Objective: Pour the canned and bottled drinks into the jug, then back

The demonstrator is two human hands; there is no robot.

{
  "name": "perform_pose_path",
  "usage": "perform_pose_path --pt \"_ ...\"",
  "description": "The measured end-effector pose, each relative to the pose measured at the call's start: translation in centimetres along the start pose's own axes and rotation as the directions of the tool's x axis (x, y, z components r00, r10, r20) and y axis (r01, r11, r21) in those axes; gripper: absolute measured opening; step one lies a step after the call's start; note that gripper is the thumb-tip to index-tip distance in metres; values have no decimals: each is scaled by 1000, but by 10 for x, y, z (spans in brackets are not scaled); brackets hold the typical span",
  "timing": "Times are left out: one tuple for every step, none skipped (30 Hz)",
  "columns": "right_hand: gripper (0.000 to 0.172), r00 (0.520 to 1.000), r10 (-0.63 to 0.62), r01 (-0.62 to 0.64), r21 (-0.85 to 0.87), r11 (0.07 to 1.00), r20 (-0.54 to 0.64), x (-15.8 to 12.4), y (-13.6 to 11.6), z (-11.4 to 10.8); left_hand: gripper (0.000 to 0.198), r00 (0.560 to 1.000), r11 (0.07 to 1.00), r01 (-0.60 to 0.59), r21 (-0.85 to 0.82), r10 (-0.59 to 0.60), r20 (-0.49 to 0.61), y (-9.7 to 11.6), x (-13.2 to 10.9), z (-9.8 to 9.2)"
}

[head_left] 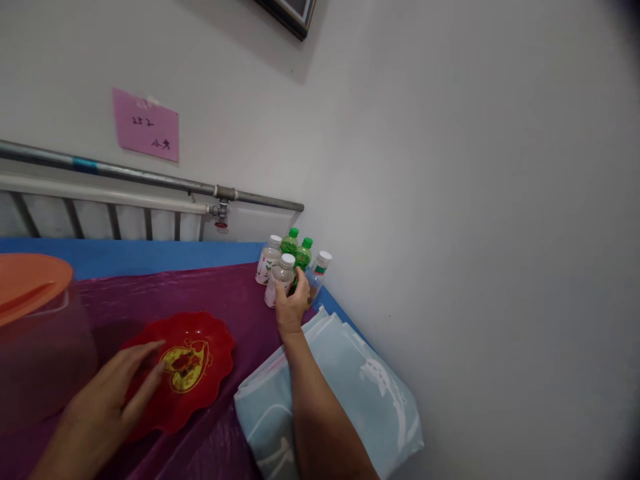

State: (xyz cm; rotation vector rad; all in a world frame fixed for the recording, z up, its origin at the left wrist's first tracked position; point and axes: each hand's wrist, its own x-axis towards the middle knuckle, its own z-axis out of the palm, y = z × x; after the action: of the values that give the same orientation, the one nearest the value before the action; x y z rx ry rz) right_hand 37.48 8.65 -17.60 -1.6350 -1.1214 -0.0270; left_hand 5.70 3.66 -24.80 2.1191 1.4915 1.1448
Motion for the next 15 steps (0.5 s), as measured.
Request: perform_pose_path --pt "47 999 -31 32 -35 999 43 -4 -4 -2 61 1000 1000 -5 -3 5 1 0 0 0" --pt "38 994 -55 62 -68 996 99 -8 -8 -2 61 1000 1000 -8 -5 8 7 1 0 1" --pt "29 984 -69 86 -102 991 163 -12 -10 -1 62 1000 1000 -6 -5 6 11 0 0 1" --pt "21 971 -73 105 -135 985 227 -17 -11 0 64 1000 1000 -5 -7 6 12 0 0 1" --pt "16 957 -67 118 -168 979 283 -21 -11 2 64 1000 1000 -2 -10 2 14 -1 0 2" --pt "14 943 -55 126 -199 972 330 -24 -9 4 64 1000 1000 1 -11 -1 18 -2 0 2" --pt "16 930 -40 130 -227 965 364 -26 -6 6 64 1000 1000 3 -10 -3 26 -3 -1 2" --pt "20 921 -26 132 -249 960 389 -27 -3 8 63 999 1000 5 -7 -5 35 -4 -2 2" --pt "25 915 -15 132 -265 955 403 -28 1 9 62 999 1000 5 -6 -5 42 -5 -2 2" --pt "29 912 -8 132 -276 952 409 -27 5 10 60 999 1000 6 -8 -6 46 -5 -3 1" --pt "31 912 -5 131 -282 950 409 -26 9 10 58 999 1000 7 -12 -7 45 -4 -3 1" --pt "32 914 -4 130 -285 950 405 -24 12 10 57 999 1000 8 -18 -7 35 -2 -2 0" --pt "32 918 -4 128 -287 949 397 -22 16 10 55 1000 1000 3 -24 -3 20 1 0 -1" --pt "33 922 -5 126 -288 949 388 -19 18 9 53 1000 1000 -11 -27 11 2 5 2 -3" --pt "31 925 -6 125 -289 949 380 -18 19 9 51 999 999 -34 -27 34 -22 11 4 -5"
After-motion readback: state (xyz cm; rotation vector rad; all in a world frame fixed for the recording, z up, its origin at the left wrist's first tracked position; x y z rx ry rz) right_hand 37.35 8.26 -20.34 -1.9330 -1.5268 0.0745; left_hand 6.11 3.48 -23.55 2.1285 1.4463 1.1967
